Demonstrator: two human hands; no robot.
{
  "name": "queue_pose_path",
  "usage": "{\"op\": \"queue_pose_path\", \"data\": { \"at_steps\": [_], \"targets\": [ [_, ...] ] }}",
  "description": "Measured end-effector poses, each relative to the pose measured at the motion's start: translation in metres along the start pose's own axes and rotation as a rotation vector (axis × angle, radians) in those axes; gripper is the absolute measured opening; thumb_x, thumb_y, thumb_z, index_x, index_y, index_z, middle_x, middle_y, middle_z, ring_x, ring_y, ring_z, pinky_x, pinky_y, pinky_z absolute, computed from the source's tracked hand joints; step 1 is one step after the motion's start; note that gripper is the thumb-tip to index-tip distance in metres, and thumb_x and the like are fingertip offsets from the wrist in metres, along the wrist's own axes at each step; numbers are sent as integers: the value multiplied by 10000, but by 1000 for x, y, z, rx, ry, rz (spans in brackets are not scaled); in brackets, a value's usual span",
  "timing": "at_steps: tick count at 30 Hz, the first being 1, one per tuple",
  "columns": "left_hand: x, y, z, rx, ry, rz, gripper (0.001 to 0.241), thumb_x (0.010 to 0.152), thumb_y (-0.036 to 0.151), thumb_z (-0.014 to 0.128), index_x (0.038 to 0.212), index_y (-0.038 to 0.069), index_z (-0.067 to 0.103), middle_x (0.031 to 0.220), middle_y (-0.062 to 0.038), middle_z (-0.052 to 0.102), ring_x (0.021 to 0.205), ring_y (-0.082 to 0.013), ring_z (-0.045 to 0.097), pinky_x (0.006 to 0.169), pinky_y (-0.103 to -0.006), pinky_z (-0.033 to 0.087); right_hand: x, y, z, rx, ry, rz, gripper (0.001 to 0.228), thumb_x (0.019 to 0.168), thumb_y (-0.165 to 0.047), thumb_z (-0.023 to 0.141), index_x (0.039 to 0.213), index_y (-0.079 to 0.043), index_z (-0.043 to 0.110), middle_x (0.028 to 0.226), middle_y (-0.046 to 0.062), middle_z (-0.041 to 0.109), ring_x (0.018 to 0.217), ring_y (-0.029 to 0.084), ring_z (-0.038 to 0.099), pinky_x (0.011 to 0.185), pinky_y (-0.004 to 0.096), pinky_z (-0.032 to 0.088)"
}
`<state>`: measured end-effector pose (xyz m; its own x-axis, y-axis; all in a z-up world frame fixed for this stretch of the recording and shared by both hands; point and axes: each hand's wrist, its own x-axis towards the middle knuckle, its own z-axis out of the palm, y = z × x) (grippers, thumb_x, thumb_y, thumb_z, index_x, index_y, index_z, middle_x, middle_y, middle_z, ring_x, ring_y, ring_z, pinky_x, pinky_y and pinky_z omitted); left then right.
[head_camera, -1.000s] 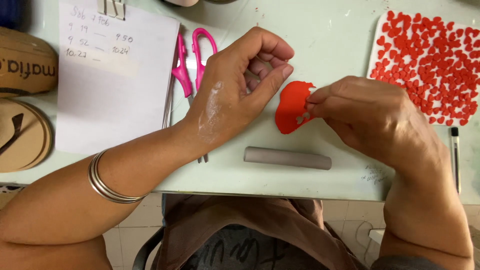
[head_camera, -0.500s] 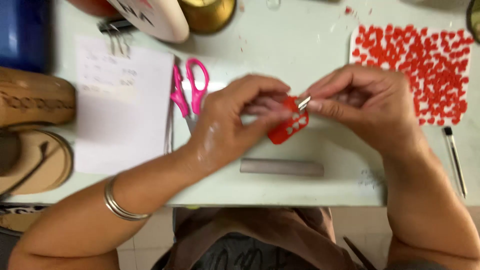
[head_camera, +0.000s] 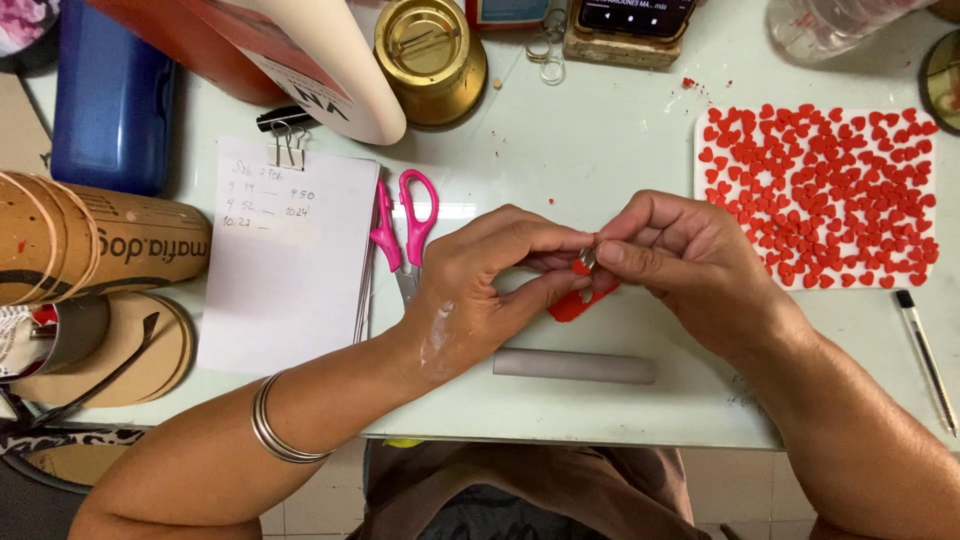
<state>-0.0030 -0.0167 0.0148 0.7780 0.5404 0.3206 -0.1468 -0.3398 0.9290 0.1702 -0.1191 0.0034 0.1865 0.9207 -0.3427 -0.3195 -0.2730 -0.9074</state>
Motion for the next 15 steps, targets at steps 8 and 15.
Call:
{"op": "queue_pose_path", "data": {
  "at_steps": [8, 15],
  "targets": [
    [2, 18, -5, 51, -5, 76, 184, 838, 110, 632, 1011, 52, 610, 932, -99, 668, 831, -185, 652, 752, -258, 525, -16, -18, 11, -196, 43, -147, 107, 768, -98, 643, 763, -12, 580, 698, 137, 687, 628, 169, 655, 592, 255, 541],
    [-4, 34, -21, -985, -483, -187, 154, 885, 82, 622, 998, -13, 578, 978, -178, 623, 908, -240, 639, 815, -299, 554, -40, -32, 19, 43, 27, -381, 128, 827, -151, 613, 831, -37, 556, 642, 132, 611, 558, 169, 540, 508, 249, 440]
  ]
}}
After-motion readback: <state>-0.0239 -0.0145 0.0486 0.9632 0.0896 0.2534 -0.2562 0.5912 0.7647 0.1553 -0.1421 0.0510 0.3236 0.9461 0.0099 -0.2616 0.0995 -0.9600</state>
